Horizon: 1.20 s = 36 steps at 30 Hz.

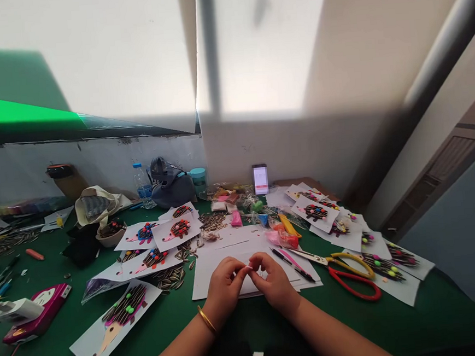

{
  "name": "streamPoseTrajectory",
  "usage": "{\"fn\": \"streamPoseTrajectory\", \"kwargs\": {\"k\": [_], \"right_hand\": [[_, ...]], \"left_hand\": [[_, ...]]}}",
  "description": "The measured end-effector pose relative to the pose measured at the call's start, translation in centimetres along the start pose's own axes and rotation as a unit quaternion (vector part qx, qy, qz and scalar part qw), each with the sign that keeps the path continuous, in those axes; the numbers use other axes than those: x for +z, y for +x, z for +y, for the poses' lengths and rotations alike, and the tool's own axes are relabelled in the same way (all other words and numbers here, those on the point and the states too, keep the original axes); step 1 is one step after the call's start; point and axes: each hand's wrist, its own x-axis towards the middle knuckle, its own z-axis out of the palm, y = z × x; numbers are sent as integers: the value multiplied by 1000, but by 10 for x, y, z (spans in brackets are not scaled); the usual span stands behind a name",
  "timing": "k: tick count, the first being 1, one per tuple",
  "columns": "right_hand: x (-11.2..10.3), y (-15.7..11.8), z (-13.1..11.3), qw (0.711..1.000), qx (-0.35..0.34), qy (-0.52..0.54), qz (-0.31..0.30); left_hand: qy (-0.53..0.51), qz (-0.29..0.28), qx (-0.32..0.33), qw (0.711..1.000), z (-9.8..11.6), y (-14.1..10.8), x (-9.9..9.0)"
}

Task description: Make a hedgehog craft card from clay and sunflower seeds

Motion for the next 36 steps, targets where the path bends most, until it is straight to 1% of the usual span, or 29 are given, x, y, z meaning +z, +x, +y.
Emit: {"fn": "streamPoseTrajectory", "kwargs": {"k": [3,6,8,12,18,22,25,29,33,36], "right_hand": [[-2,1,-2,1000,4,-4,-22],[-4,3,-2,999,-9,5,-39],[-4,3,-2,999,-18,9,-32],[-4,3,-3,1000,-19,-1,-16],[-4,2,-11,999,-32,-18,-28],[-5,2,-10,999,-29,-17,-28],[-5,3,-8,999,-29,-13,-36],[-5,2,-7,998,-36,-11,-43],[-6,2,-9,999,-32,-17,-37],[-7,2,-11,999,-29,-7,-34]], "left_hand": [[-24,19,-18,999,-1,2,1],[-45,21,-17,999,-2,2,1],[-50,15,-15,999,-2,2,1],[-59,10,-33,998,-3,1,1],[-62,6,-54,997,-1,2,1],[-75,2,-67,995,-1,3,2],[-91,3,-63,994,-2,3,1],[-76,9,-61,995,-2,4,0],[-99,16,-89,991,-2,5,0],[-153,9,-124,980,-3,5,2]]}}
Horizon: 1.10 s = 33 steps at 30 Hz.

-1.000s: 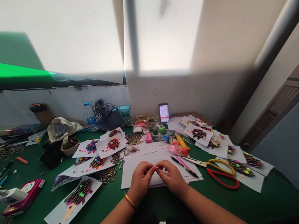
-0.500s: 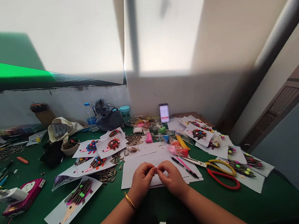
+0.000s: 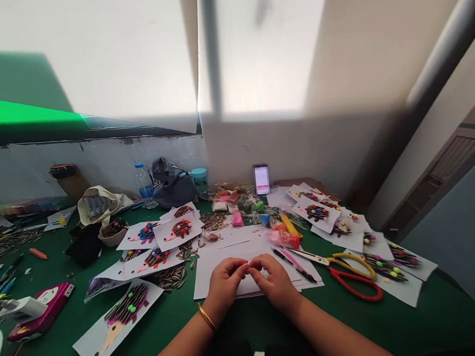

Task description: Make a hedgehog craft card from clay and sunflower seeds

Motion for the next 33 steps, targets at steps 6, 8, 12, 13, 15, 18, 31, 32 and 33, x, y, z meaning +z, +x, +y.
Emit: {"fn": "streamPoseTrajectory", "kwargs": {"k": [6,8,12,13,15,18,31,32,33], "right_hand": [[0,0,1,1000,3,16,1],[0,-1,1,1000,4,17,3],[0,-1,0,1000,-9,7,-2],[0,-1,0,1000,-12,4,-1],[0,-1,0,1000,-12,0,7],[0,0,0,1000,-7,6,12],[1,-3,8,999,14,32,40],[1,-3,8,998,15,33,42],[2,-2,7,999,14,32,41]], "left_hand": [[-52,-24,-19,998,2,-2,1],[-35,-36,-6,999,3,-2,1],[12,-32,8,999,5,-2,1],[20,-29,7,999,5,-2,1],[30,-31,2,999,5,-2,1],[38,-42,-2,998,5,-2,1],[91,-40,14,995,-2,-2,3],[100,-40,18,994,-2,-2,3],[109,-41,23,993,-3,-2,3]]}}
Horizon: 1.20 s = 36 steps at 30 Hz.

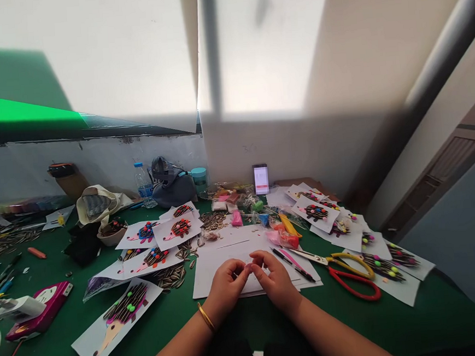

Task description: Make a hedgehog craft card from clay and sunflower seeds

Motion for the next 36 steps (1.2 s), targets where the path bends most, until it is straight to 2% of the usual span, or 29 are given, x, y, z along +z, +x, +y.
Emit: {"fn": "streamPoseTrajectory", "kwargs": {"k": [7,14,17,23,26,31,36], "right_hand": [[-1,2,-3,1000,-12,-8,-16],[-1,0,7,999,33,0,-5],[-1,1,7,999,39,-33,0],[-7,6,9,994,-2,-110,-14],[-10,7,11,992,-19,-126,-19],[-9,6,9,990,-24,-136,-29],[-8,6,8,988,-30,-151,-30]], "left_hand": [[8,-2,23,1000,0,-2,0],[-94,34,-26,995,2,3,-3],[-93,48,-34,994,0,5,-4],[23,63,-26,997,-6,5,-10],[88,43,-26,995,-6,4,-10],[131,14,-41,990,-5,0,-8],[233,-12,-10,972,-3,-1,-7]]}}
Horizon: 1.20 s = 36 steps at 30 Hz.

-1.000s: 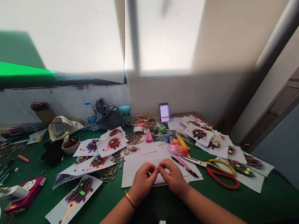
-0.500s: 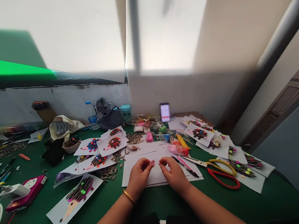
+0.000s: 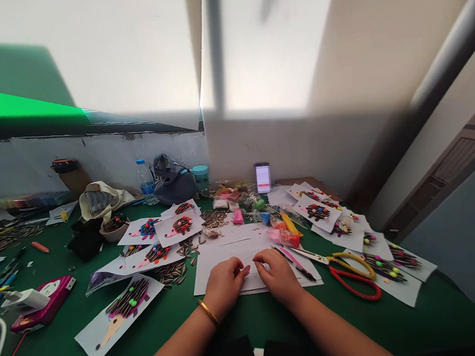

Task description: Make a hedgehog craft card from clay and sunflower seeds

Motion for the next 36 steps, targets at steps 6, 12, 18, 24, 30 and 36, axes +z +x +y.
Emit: {"fn": "streamPoseTrajectory", "kwargs": {"k": [6,12,18,24,30,36], "right_hand": [[-1,-1,-2,1000,7,2,-13],[0,-1,-1,1000,14,-3,-24],[1,-1,0,999,13,-11,-28],[1,-1,2,999,11,-18,-26],[2,-1,1,999,8,-26,-30],[2,-2,1,998,2,-40,-48]], "left_hand": [[40,36,7,999,4,-1,-1],[29,28,16,999,6,-1,-2],[13,19,5,1000,5,-1,-2],[4,26,-19,999,3,1,1],[22,39,-23,999,3,4,-1],[55,44,-22,997,5,5,-3]]}}
